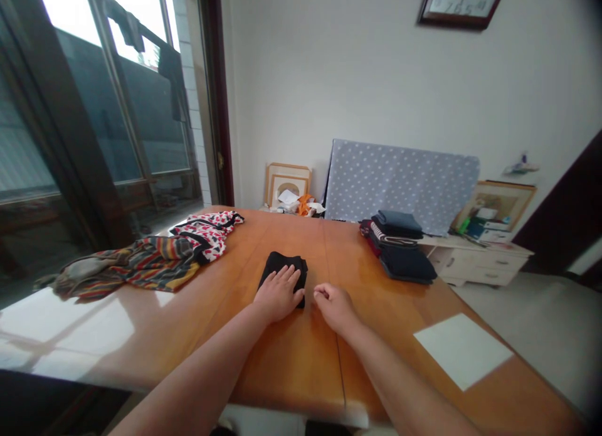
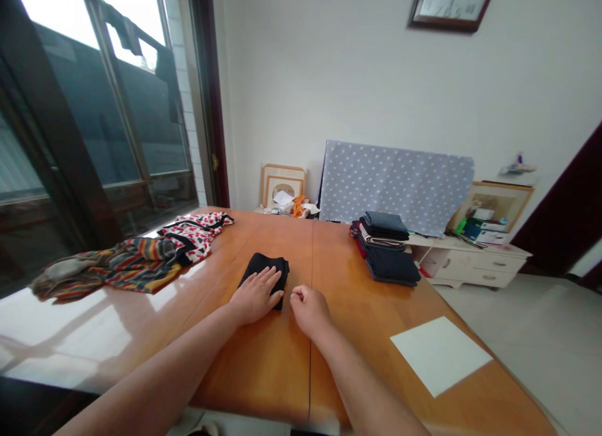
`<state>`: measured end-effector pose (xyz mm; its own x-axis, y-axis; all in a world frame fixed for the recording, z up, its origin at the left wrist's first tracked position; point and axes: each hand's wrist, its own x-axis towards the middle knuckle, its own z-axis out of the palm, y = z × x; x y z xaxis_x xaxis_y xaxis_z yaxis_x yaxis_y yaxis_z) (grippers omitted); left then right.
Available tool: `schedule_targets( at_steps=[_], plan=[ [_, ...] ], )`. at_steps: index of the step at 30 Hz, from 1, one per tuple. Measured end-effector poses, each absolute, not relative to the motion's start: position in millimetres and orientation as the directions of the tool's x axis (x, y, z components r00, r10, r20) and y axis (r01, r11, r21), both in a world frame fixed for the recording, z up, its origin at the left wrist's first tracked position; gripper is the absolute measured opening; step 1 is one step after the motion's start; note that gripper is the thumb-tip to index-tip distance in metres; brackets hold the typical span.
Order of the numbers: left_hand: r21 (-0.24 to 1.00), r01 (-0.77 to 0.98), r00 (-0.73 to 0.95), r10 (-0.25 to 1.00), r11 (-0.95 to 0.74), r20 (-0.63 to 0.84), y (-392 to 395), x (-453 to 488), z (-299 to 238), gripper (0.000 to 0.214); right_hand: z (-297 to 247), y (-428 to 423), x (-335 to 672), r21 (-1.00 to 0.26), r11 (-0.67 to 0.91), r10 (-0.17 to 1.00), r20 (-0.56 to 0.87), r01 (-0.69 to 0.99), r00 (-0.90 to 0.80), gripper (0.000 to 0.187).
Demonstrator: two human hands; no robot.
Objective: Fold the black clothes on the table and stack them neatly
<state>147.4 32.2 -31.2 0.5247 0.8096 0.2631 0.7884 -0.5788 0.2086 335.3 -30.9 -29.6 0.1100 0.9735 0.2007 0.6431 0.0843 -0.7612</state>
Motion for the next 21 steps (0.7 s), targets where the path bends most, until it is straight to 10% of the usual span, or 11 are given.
schedule_targets(
  at_steps=[6, 21],
  plan=[
    [0.264, 0.713, 0.55, 0.752, -0.649, 0.364, 22.5, 131.6, -30.4, 0.054, -19.2, -23.3, 322.7, -0.949, -0.266, 0.955, -0.236, 0.169, 0.177, 0.01],
    [0.233, 0.736, 0.559, 0.765, -0.636, 0.32, 6.3, 131.1, -40.1, 0.073, 2.1, 6.2, 295.6, -0.814, -0.578, 0.812, -0.581, -0.055, 0.062, 0.014]
  ],
)
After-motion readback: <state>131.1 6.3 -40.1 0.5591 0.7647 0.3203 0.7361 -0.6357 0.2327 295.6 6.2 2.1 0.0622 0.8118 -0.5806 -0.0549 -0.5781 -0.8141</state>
